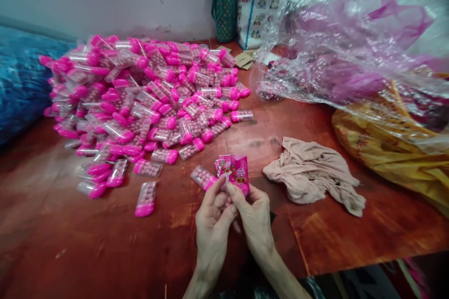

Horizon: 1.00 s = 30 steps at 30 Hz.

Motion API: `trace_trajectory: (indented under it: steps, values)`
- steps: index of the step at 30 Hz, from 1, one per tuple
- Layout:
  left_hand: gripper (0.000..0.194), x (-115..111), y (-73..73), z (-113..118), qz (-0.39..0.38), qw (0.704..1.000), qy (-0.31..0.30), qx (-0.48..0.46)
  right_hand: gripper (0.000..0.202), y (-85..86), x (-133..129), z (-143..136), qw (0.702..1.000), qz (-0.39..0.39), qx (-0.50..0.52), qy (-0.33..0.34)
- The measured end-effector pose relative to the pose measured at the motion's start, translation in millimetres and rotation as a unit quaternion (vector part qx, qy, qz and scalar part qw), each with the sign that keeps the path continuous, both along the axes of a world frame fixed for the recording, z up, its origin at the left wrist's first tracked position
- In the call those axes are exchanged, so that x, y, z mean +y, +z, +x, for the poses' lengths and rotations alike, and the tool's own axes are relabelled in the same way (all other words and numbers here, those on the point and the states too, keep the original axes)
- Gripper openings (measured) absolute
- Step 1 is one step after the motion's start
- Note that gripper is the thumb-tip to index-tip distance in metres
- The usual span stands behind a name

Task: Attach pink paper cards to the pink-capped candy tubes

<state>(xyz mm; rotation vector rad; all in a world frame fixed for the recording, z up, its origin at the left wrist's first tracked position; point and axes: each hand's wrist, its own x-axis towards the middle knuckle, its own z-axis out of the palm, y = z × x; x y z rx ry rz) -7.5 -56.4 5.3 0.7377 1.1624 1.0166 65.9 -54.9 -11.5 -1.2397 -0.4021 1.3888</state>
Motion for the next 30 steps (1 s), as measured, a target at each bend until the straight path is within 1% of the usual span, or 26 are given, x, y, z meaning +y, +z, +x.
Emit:
trace_trajectory:
  steps: [3, 5, 7, 9, 12, 15, 18, 20, 21, 23, 25, 27, 30]
  values:
    - [0.046, 7, 3.2, -3, 0.013, 0.999, -0.033, -0.022, 0.028, 2.5, -1, 10, 0.999, 0.039, -0.008, 0.013]
    - [0.046, 11, 4.1, -4, 0.018, 0.998, -0.045, -0.027, 0.030, 5.6, 0, 19, 0.996, 0.068, -0.052, 0.026]
    - [0.047, 12, 4.0, -5, 0.021, 0.998, -0.047, -0.025, 0.029, 7.2, 1, 24, 0.993, 0.076, -0.086, 0.038]
    - [0.047, 11, 3.6, -4, 0.026, 0.999, -0.035, -0.022, 0.029, 6.0, 0, 22, 0.993, 0.068, -0.087, 0.039]
    - [0.046, 10, 3.9, -3, 0.037, 0.999, -0.004, -0.018, 0.031, 1.0, -4, 9, 0.997, 0.052, -0.060, 0.009]
    - [0.046, 12, 4.5, -3, 0.042, 0.999, 0.014, -0.014, 0.030, -1.7, -8, -5, 0.998, 0.046, -0.048, -0.016]
    - [0.046, 15, 4.3, -5, 0.038, 0.999, 0.024, -0.010, 0.029, 0.9, -7, -7, 0.997, 0.050, -0.055, -0.010]
    - [0.047, 17, 4.4, -6, 0.034, 0.999, 0.010, -0.005, 0.023, 3.6, -4, -2, 0.998, 0.054, -0.025, 0.008]
    - [0.049, 17, 4.6, -6, 0.028, 1.000, -0.008, -0.002, 0.021, 4.7, -2, 1, 0.999, 0.052, -0.002, 0.012]
    - [0.051, 16, 4.8, -5, 0.011, 0.999, -0.050, 0.001, 0.023, 5.6, 2, 8, 0.999, 0.032, 0.043, 0.004]
    - [0.054, 14, 4.1, -2, -0.004, 0.997, -0.074, 0.001, 0.027, 5.0, 5, 11, 0.997, 0.000, 0.071, -0.013]
    - [0.056, 12, 2.4, 2, -0.010, 0.998, -0.069, 0.000, 0.030, 3.8, 5, 10, 0.997, -0.023, 0.070, -0.022]
    - [0.054, 9, -0.5, 6, -0.007, 0.999, -0.030, -0.011, 0.028, 2.7, 4, 2, 0.999, -0.034, 0.014, -0.021]
